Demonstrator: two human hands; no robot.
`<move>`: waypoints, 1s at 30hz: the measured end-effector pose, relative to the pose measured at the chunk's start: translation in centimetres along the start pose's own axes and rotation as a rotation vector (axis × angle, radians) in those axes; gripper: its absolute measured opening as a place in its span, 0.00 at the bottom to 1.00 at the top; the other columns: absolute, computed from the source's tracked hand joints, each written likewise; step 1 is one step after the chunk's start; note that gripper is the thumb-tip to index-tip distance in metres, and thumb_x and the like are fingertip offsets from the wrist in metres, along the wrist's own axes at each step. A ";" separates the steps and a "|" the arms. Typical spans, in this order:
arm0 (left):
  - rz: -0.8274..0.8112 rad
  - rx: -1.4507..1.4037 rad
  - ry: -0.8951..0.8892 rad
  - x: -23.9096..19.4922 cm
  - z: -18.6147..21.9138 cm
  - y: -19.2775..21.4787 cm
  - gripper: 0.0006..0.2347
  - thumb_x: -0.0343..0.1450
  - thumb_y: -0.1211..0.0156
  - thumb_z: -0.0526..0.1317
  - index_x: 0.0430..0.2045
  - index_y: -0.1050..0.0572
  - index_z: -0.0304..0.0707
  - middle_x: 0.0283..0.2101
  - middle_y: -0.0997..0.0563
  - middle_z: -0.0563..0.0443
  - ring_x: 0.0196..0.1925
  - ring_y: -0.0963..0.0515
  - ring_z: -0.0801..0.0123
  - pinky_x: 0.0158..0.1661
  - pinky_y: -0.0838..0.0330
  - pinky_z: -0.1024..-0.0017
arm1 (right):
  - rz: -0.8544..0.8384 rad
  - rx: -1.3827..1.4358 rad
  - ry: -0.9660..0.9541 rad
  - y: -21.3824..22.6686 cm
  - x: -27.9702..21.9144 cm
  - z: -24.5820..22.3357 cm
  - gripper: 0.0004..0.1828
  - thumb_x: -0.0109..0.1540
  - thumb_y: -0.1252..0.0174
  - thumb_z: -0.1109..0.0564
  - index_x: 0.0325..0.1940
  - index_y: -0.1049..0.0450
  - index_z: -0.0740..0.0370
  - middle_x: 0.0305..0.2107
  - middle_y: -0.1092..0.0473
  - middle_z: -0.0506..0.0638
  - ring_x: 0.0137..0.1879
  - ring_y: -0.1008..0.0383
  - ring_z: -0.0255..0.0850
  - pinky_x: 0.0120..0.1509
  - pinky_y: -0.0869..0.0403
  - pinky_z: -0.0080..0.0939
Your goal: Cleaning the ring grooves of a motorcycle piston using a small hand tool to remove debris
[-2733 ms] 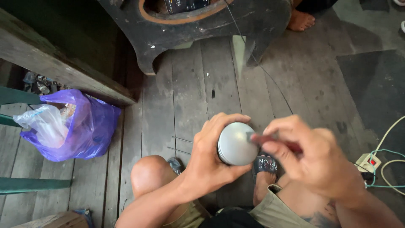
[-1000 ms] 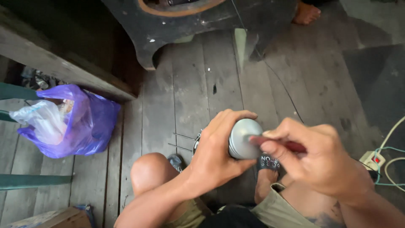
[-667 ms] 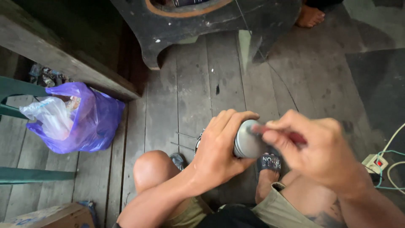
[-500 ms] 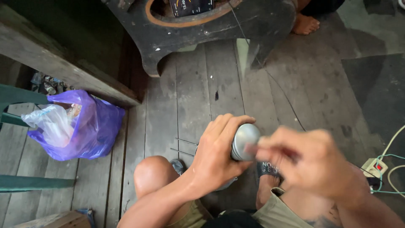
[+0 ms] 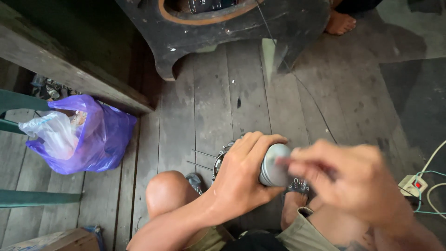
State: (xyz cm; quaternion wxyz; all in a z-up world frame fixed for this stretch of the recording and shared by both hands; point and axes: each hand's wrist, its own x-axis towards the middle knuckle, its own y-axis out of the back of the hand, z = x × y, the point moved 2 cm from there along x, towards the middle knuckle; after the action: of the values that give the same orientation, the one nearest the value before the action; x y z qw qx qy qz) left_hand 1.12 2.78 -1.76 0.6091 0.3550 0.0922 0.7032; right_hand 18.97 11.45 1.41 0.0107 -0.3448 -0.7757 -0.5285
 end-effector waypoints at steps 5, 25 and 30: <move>0.005 -0.051 -0.027 0.0 0.2 0.2 0.23 0.59 0.29 0.38 0.47 0.30 0.34 0.41 0.24 0.44 0.41 0.25 0.52 0.41 0.31 0.61 | 0.022 0.043 0.091 -0.3 -0.5 -1.8 0.07 0.61 0.37 0.51 0.40 0.22 0.52 0.20 0.26 0.38 0.17 0.33 0.34 0.25 0.32 0.39; 0.017 0.010 -0.003 -0.3 0.5 0.9 0.22 0.65 0.33 0.48 0.47 0.30 0.37 0.38 0.24 0.46 0.39 0.25 0.51 0.40 0.33 0.58 | -0.064 0.235 -0.074 0.3 -0.3 -2.9 0.08 0.62 0.45 0.54 0.42 0.22 0.50 0.32 0.15 0.37 0.25 0.19 0.26 0.28 0.26 0.28; 0.035 0.031 -0.025 -0.3 0.0 0.6 0.20 0.68 0.36 0.48 0.48 0.30 0.35 0.38 0.25 0.45 0.39 0.26 0.51 0.39 0.32 0.58 | -0.075 0.245 0.050 -0.1 -0.3 -2.9 0.06 0.62 0.44 0.55 0.40 0.24 0.57 0.30 0.18 0.38 0.23 0.24 0.27 0.27 0.27 0.27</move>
State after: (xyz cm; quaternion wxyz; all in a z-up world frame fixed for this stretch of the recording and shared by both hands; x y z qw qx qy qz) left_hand 0.59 2.32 -1.56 0.5923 0.3745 0.0894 0.7078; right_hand 18.09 8.83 2.48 0.0522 -0.2983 -0.8463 -0.4382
